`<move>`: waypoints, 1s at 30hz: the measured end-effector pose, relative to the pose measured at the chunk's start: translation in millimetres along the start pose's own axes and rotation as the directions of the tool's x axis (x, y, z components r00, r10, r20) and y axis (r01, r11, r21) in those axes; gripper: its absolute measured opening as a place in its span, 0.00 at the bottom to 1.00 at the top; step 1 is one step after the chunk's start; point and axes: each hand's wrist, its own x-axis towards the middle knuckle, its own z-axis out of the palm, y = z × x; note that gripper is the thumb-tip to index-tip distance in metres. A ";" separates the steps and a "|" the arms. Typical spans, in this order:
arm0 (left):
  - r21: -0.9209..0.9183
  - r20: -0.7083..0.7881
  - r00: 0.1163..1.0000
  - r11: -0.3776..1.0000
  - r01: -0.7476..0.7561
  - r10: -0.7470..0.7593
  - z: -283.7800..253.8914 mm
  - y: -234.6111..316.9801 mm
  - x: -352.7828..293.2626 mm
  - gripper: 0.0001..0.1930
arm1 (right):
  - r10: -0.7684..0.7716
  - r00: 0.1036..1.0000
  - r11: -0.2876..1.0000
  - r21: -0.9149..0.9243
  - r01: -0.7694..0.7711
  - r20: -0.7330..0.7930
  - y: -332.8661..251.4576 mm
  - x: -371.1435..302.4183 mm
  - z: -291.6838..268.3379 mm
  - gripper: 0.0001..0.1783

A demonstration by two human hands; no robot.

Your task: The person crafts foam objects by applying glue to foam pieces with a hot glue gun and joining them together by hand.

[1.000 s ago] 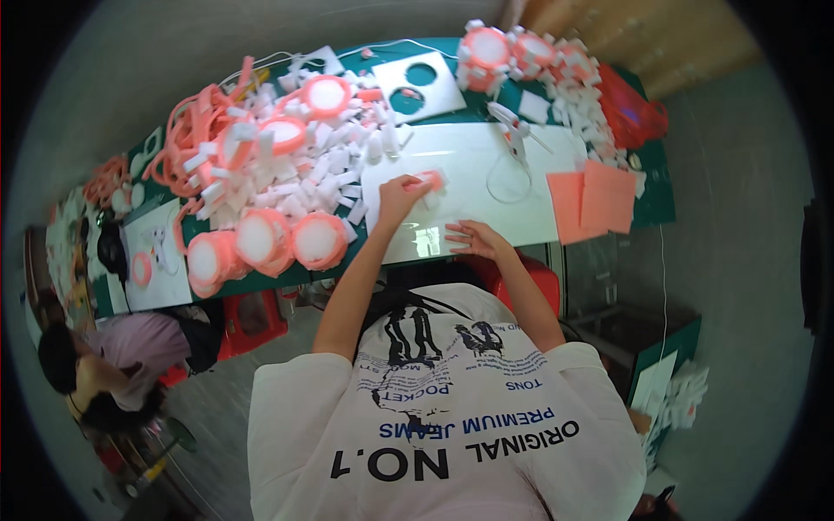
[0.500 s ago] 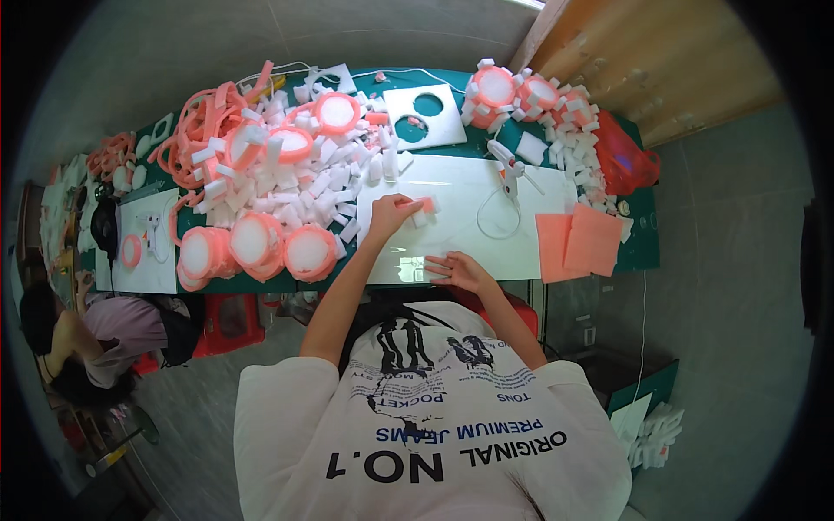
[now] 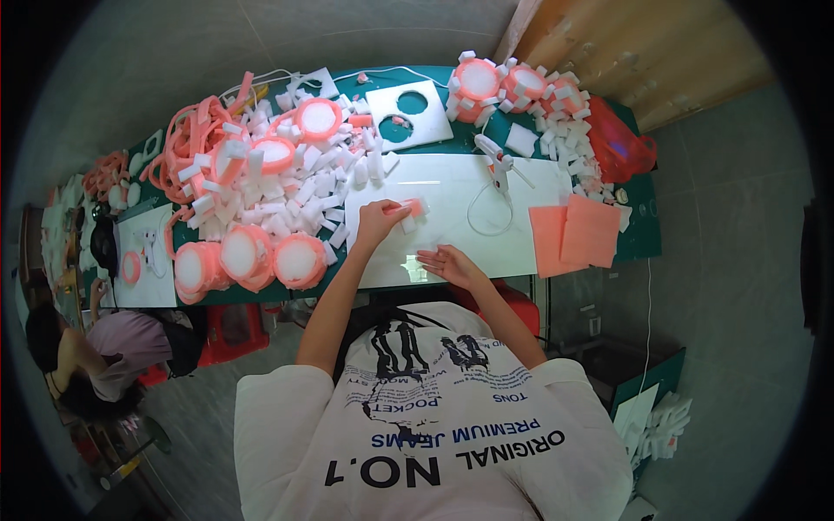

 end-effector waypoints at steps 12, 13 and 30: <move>0.006 -0.019 0.999 0.999 0.051 -0.051 -13.9 -0.6 9.2 0.18 | -0.229 0.958 0.550 -0.835 -0.020 -0.174 1.3 14.9 14.6 0.10; -0.005 -0.026 0.997 0.998 0.069 -0.069 -13.8 -2.3 12.6 0.18 | -0.229 0.958 0.546 -0.837 -0.020 -0.172 0.4 14.7 15.5 0.10; 0.106 0.087 0.994 0.993 0.059 -0.069 -19.5 3.2 26.1 0.20 | -0.457 0.788 -0.623 -0.781 0.048 0.413 39.8 -10.6 14.9 0.09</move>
